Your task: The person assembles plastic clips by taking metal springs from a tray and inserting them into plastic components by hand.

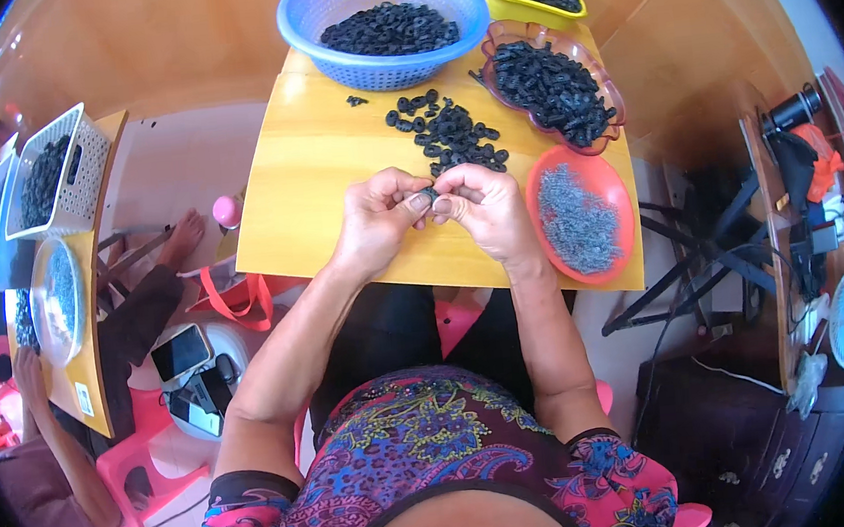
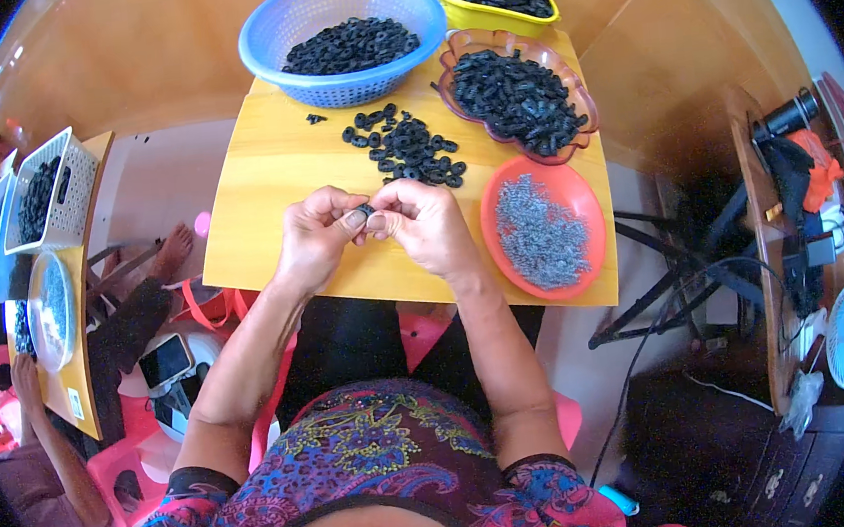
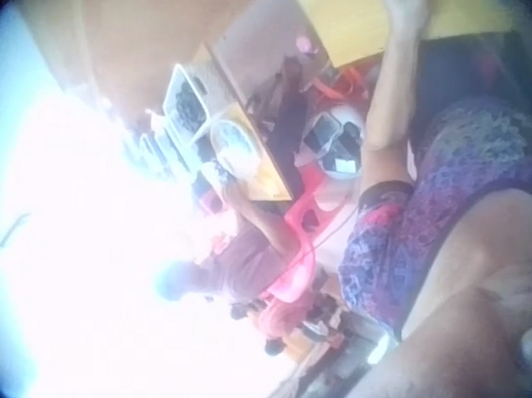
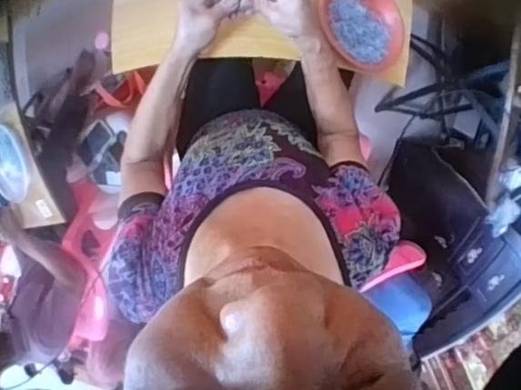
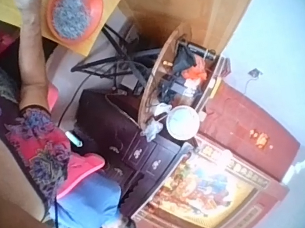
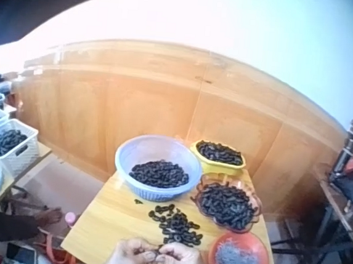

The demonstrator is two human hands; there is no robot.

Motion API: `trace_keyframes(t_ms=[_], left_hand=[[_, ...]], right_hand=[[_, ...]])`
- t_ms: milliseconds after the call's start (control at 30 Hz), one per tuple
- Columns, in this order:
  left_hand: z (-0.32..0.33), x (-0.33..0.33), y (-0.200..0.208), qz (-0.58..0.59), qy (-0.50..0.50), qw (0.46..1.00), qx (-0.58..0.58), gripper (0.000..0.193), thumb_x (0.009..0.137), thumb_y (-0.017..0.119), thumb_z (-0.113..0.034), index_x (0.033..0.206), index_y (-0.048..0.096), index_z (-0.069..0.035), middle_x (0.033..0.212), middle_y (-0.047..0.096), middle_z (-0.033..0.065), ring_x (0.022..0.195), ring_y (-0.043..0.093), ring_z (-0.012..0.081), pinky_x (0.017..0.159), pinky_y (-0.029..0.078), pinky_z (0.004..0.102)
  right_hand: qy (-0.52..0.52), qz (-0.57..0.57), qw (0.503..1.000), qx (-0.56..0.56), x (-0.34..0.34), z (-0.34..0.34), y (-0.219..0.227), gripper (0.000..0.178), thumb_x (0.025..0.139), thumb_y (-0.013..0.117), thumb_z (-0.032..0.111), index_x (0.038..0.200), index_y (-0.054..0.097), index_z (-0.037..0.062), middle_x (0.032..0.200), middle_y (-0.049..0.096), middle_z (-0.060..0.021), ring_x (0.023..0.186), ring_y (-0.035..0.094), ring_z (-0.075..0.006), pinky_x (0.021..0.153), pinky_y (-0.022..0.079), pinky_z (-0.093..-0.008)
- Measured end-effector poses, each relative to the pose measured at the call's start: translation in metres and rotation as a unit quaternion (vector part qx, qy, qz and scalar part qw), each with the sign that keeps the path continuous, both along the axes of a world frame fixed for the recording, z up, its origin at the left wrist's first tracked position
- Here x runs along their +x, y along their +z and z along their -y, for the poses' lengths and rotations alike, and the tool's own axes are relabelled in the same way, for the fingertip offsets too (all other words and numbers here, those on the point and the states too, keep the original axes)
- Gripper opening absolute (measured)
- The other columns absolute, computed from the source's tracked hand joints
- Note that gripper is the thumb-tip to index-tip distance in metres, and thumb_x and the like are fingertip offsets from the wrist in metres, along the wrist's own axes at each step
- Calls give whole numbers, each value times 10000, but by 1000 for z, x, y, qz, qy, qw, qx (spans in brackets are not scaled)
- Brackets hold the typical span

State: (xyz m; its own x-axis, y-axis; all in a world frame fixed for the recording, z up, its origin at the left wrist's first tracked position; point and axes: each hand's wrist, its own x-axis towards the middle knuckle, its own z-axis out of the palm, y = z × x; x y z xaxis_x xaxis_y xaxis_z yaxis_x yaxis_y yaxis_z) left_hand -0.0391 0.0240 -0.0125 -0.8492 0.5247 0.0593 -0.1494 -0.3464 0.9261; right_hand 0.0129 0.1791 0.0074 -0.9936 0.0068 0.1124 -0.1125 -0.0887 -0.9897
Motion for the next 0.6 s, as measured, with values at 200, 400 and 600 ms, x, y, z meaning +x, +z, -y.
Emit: trace_keyframes(t_ms=[200,400,600], left_hand=[[-3,5,-1,8,20,999,-33,278,869,588,-15,1132,536,60,828,620,51,702,558,89,654,471,219],[6,-15,-9,-36,102,985,-131,337,863,607,-53,1154,519,93,822,599,29,732,544,77,692,461,219],[10,-21,-17,-103,179,961,-185,273,850,628,-69,1084,580,63,831,617,37,726,555,79,679,464,215]], right_hand=[[-111,54,985,122,9,-29,19,114,830,597,23,927,618,-33,754,626,-60,631,591,-104,575,494,-233],[-344,5,935,82,-26,-155,43,177,821,609,33,977,614,-51,693,603,-67,566,564,-112,511,481,-221],[-328,38,843,425,0,-176,50,233,851,620,117,1017,640,-46,762,650,-45,675,581,-81,603,471,-243]])
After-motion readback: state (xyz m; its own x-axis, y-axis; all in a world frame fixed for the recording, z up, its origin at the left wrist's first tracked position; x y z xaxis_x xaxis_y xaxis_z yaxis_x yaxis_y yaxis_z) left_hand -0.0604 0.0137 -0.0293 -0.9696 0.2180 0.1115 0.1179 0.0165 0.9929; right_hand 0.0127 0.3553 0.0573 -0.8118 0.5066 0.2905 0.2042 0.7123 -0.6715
